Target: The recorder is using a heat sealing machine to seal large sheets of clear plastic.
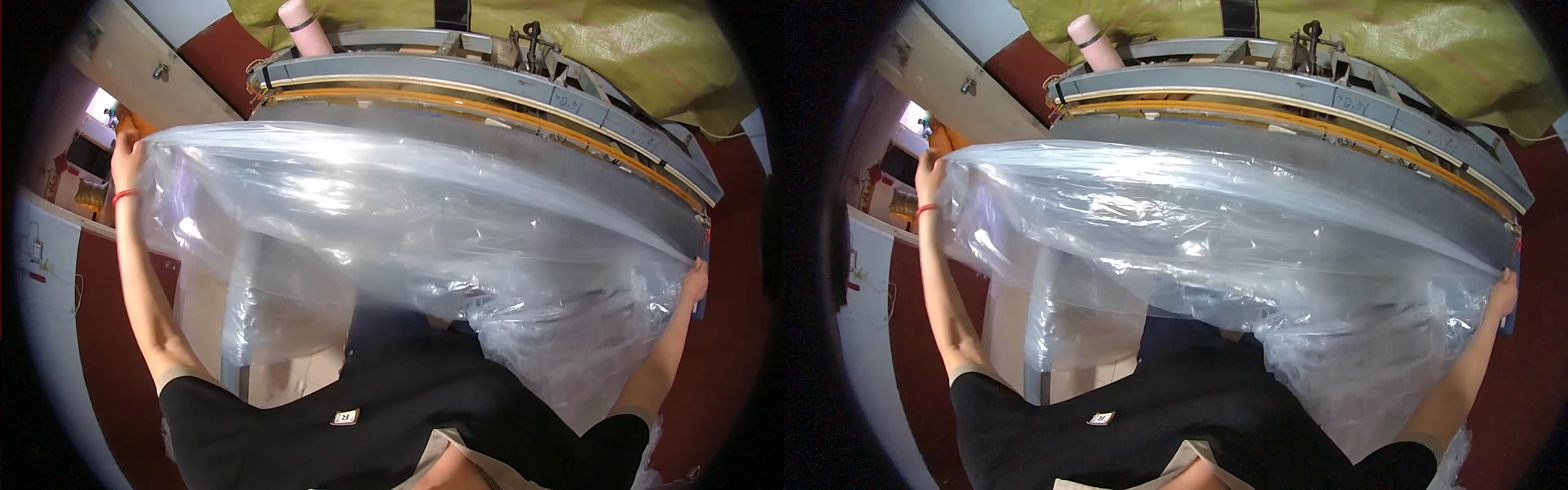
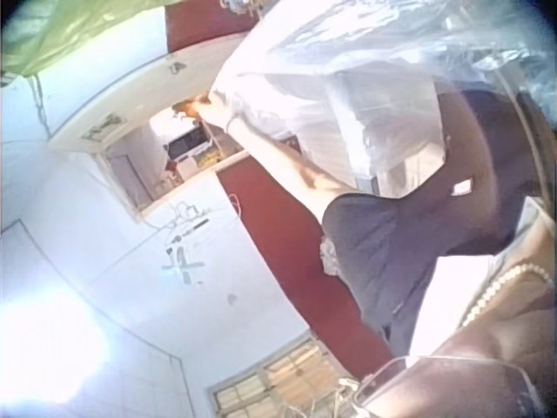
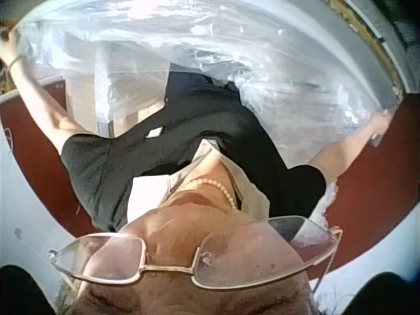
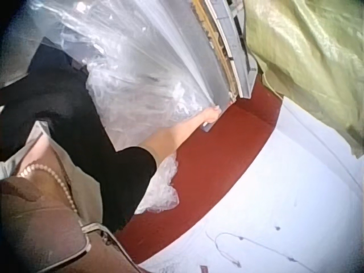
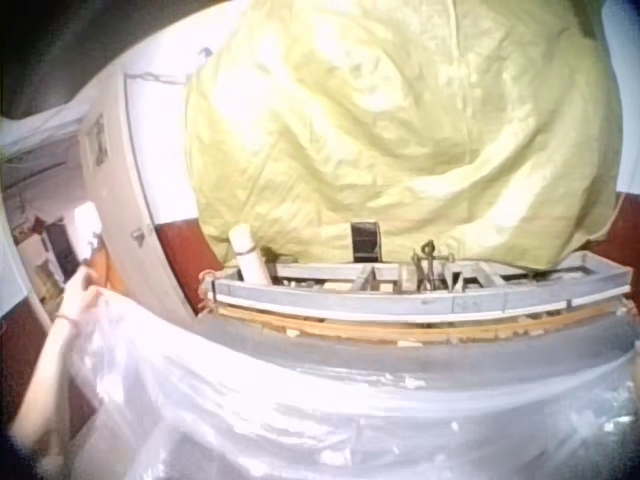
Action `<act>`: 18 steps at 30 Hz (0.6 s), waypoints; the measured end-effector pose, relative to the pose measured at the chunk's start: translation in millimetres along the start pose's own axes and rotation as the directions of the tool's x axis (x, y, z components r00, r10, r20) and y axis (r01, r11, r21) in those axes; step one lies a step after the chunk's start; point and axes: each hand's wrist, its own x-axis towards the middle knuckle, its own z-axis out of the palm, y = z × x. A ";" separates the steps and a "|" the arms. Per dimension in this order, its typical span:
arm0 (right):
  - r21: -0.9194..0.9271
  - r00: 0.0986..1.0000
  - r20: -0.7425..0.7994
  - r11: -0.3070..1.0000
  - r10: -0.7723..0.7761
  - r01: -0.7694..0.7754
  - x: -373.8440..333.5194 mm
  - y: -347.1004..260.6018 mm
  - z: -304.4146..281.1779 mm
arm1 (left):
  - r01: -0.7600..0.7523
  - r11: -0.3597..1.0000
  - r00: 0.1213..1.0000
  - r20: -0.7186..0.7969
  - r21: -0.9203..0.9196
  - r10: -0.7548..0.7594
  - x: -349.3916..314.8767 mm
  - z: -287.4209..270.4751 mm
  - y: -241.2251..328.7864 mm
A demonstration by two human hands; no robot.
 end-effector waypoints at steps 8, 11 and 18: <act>-0.026 0.998 -0.064 1.000 0.003 -0.005 -9.8 5.0 -25.4 | -0.291 0.943 0.624 0.780 0.161 0.059 -156.1 138.0 172.3; -0.015 0.999 -0.030 1.000 0.018 -0.019 -10.0 3.6 -19.0 | -0.509 0.809 0.579 0.813 0.293 0.070 -169.2 146.5 99.7; -0.040 0.999 -0.028 0.999 0.033 -0.035 -0.5 23.3 -12.6 | -0.485 0.798 0.733 0.332 -0.358 0.594 -172.8 162.0 205.7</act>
